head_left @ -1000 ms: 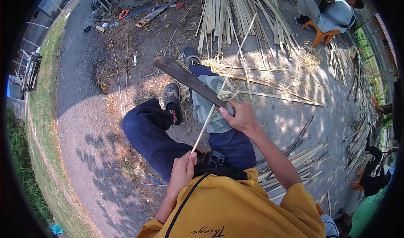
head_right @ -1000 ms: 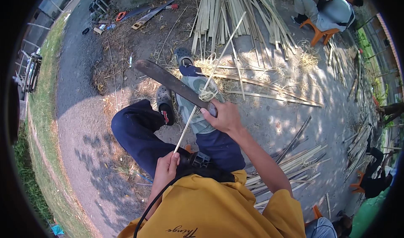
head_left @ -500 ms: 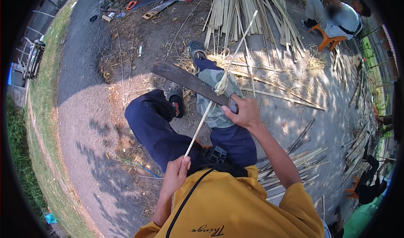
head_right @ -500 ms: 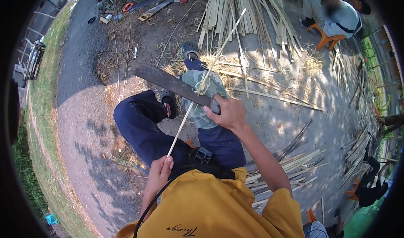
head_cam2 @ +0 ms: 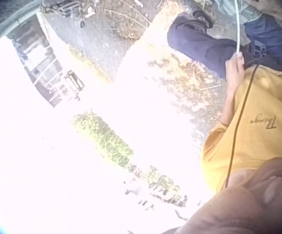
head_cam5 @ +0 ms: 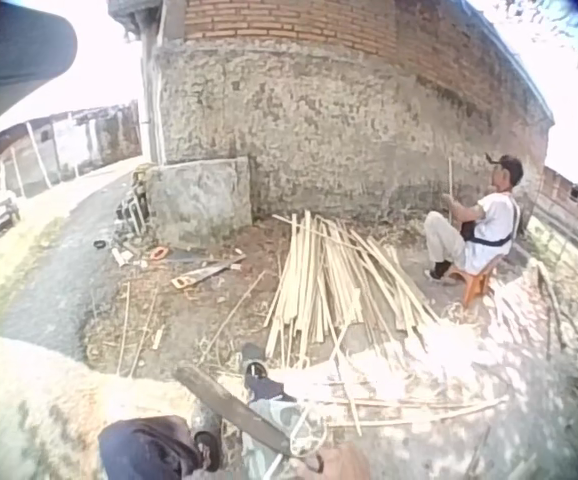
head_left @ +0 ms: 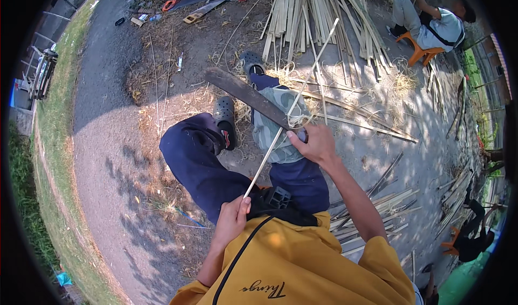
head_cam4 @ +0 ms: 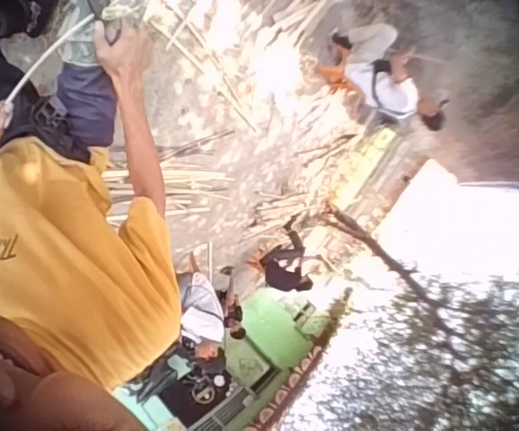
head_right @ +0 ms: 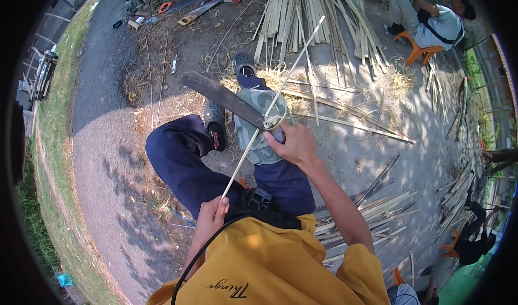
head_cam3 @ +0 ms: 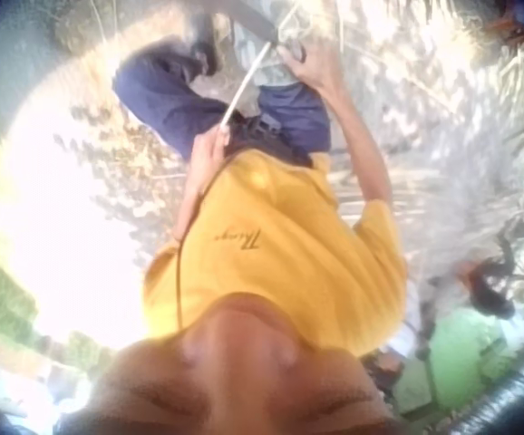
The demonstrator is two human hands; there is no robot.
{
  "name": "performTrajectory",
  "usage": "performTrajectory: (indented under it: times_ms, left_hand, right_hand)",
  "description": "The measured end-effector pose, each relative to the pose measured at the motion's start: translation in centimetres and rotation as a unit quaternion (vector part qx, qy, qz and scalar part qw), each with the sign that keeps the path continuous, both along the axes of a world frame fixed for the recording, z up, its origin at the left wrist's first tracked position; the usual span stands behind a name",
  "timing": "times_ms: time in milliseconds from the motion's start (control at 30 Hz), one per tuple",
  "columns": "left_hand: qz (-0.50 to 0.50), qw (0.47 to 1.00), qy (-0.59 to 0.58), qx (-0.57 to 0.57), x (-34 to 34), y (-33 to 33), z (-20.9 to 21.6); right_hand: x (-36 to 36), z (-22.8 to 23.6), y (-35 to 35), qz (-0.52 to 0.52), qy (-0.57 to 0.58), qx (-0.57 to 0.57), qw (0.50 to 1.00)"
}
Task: The person shaves a thin bamboo stick using a machete, then holds and bends the stick with both hands.
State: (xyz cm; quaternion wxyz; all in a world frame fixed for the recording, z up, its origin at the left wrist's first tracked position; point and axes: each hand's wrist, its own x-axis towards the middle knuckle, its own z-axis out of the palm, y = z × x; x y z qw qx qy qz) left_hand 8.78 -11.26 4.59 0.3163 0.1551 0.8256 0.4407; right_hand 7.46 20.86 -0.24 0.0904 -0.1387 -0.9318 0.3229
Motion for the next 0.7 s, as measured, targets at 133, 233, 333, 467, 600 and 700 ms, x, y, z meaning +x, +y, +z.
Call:
performTrajectory:
  times_ms: [133,233,333,467,600,700]
  left_hand:
    - [0.001,0.999,0.029,0.042,-1.8,1.8,-0.9]
    - [0.003,0.997,-0.038,0.069,-2.1,0.8,-2.1]
    - [0.033,0.984,-0.163,0.064,-0.7,-3.6,-2.4]
    - [0.033,0.993,-0.113,0.028,-0.6,-3.2,-1.6]
    - [-0.003,0.998,-0.033,0.052,-1.9,0.4,-1.1]
    - [-0.007,0.997,-0.05,0.058,-1.7,-1.4,-1.7]
  right_hand:
    - [-0.2,-0.6,-0.4,0.029,0.007,0.024,0.999]
    - [0.4,-0.9,0.1,0.047,0.027,0.051,0.997]
    - [0.4,-1.1,0.7,0.024,0.02,0.056,0.998]
    - [0.2,-0.8,-0.4,0.023,0.043,0.076,0.996]
    - [0.4,0.4,-1.3,0.058,0.031,0.078,0.995]
    - [-0.2,0.1,0.0,0.036,0.047,0.064,0.996]
